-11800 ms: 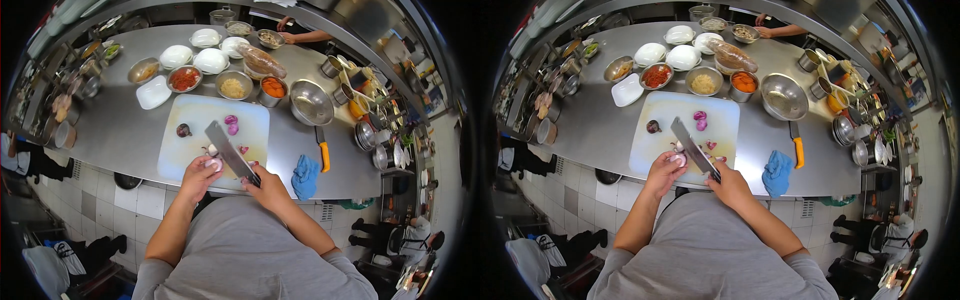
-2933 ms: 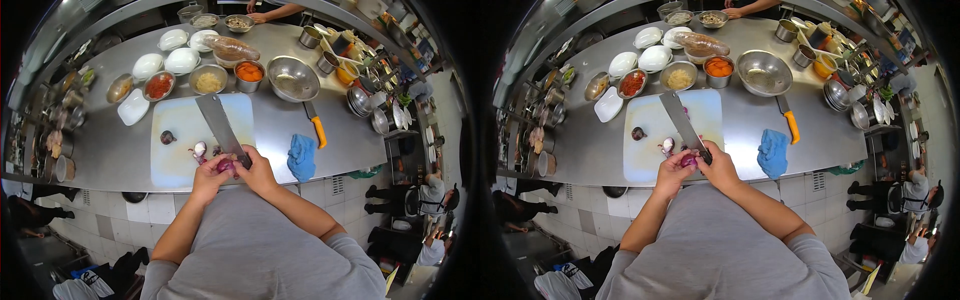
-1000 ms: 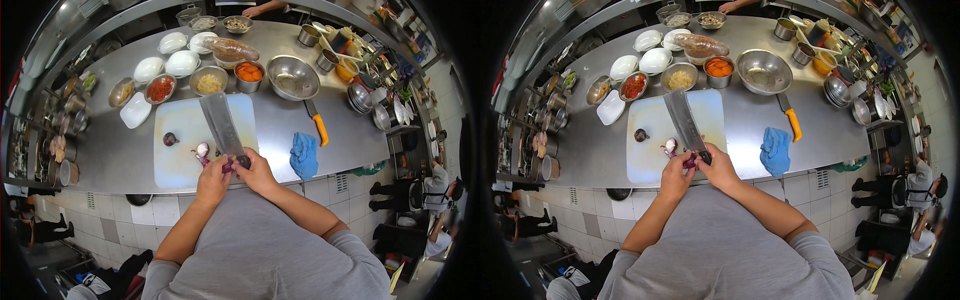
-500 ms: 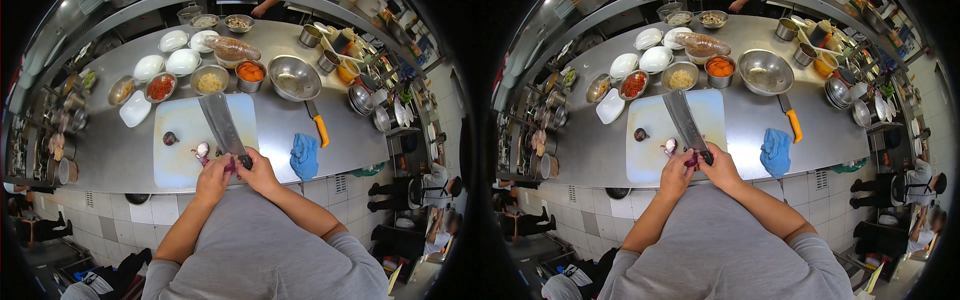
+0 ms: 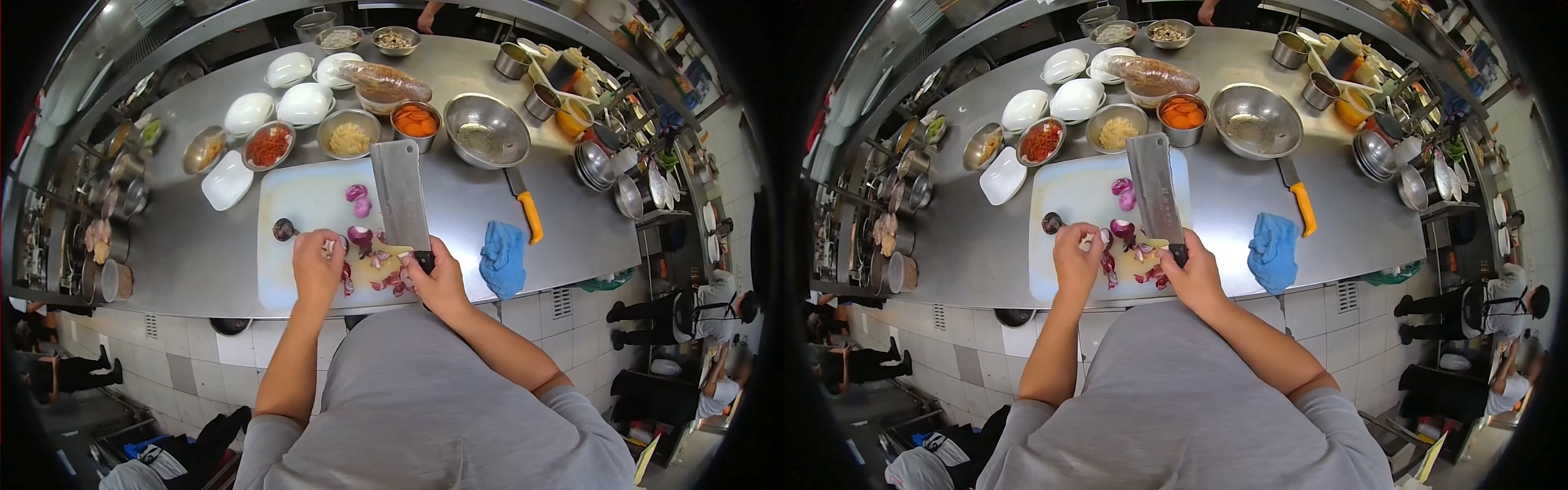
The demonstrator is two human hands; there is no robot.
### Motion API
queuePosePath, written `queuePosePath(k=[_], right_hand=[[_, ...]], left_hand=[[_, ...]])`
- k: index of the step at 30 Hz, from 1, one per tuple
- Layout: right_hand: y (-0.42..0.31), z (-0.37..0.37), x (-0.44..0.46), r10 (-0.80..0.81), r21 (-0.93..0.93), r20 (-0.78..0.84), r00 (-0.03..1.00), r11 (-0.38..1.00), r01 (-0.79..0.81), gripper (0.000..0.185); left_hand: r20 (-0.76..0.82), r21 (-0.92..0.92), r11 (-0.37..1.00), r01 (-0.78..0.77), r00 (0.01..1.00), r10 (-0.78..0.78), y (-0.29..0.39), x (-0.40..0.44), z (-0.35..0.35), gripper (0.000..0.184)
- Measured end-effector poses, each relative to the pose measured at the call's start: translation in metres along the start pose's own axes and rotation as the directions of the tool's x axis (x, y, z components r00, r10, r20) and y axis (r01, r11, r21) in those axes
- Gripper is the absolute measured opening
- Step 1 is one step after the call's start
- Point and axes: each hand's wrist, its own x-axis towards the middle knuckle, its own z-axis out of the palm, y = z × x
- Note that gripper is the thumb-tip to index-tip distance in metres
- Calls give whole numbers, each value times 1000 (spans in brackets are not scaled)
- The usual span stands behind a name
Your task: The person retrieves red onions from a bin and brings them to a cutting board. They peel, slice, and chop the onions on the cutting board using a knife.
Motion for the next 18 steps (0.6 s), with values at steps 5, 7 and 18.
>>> queuePosePath(k=[5, 7, 18], right_hand=[[11, -5, 1, 23, 11, -21, 1000, 1000, -23, 31], [13, -6, 2, -7, -4, -45, 999, 1000, 7, 31], [29, -33, -3, 117, -114, -16, 993, 986, -118, 34]], left_hand=[[316, -24, 998, 52, 948, -42, -12, 19, 10, 43], [325, 43, 999, 9, 945, -22, -20, 20, 23, 47], [293, 123, 939, 322, 892, -344, -64, 65, 31, 51]])
